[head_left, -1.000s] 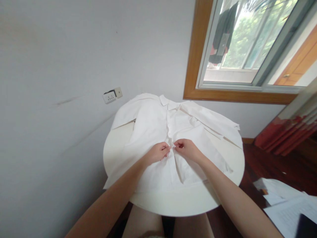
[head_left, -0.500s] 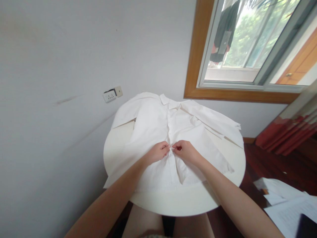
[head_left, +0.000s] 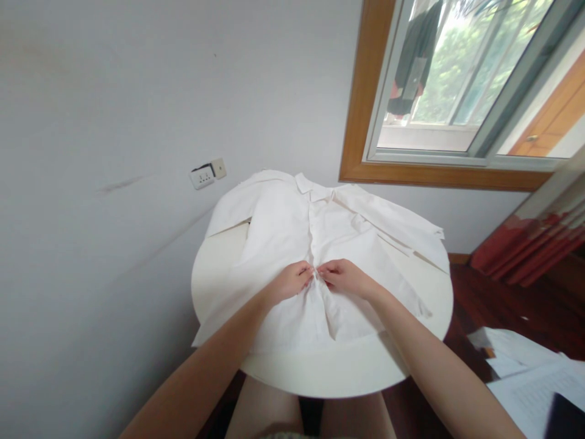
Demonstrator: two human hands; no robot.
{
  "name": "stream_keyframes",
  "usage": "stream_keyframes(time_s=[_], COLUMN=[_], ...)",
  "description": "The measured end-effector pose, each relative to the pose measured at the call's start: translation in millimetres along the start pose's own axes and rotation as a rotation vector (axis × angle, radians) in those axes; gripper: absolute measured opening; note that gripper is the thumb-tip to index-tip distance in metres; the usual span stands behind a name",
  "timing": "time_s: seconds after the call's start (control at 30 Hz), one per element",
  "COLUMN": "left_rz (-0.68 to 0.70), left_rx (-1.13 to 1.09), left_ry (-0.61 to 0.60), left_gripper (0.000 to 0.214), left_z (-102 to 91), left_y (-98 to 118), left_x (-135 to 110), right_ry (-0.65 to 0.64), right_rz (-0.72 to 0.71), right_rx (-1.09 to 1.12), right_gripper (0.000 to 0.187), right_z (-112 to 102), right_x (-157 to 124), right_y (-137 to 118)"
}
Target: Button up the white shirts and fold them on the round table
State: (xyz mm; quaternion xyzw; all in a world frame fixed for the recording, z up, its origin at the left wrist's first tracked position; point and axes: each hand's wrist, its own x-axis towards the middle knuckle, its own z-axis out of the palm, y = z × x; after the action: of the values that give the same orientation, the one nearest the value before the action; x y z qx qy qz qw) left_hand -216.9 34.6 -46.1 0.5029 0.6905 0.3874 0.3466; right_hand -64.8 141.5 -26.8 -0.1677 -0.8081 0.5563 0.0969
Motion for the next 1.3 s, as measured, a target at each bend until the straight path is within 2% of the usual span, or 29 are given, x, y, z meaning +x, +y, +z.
stream_keyframes(time_s=[0.13,0.23,0.4,0.63,0.8,0.97,1.13,1.3], left_rz=[0.002,0.007,-0.012,-0.081,-0.089,-0.143,-0.115,-0.082], left_rx=[-0.05,-0.07,-0.111,-0.171,-0.164,-0.166,-0.175,-0.153], left_ry=[-0.005,-0.004,-0.018,-0.041,-0.038,-0.013,0.013,0.048], left_gripper=[0.03,0.03,0.03,0.025,0.025,0.03,0.035,0.037], left_z=[0.3,0.5,0.4,-1.1,-1.6,-0.5,1.2,0.6], left_y=[-2.1,-1.8,-1.2,3.4,11.3,18.2,14.4,8.5], left_x=[0.7,1.0,1.6,-0.9,-5.4,-8.0,-4.3,-0.5], right_ry=[-0.082,-0.061,0.085,0.179,0.208,0.248,0.303,0.324], right_rz=[0.085,0.108,0.052,-0.016,-0.09,-0.152,-0.199,-0.209], right_rx=[0.356,0.417,0.311,0.213,0.12,-0.01,-0.183,-0.225], right_gripper=[0.026,0.027,0.027,0.032,0.032,0.023,0.016,0.013], right_z=[-2.9,-2.2,2.4,9.2,14.0,19.2,22.2,24.4], right_x=[0.0,3.4,9.6,13.6,15.7,15.1,13.2,12.7], right_y=[1.9,5.4,11.1,18.1,23.1,21.5,15.9,14.5])
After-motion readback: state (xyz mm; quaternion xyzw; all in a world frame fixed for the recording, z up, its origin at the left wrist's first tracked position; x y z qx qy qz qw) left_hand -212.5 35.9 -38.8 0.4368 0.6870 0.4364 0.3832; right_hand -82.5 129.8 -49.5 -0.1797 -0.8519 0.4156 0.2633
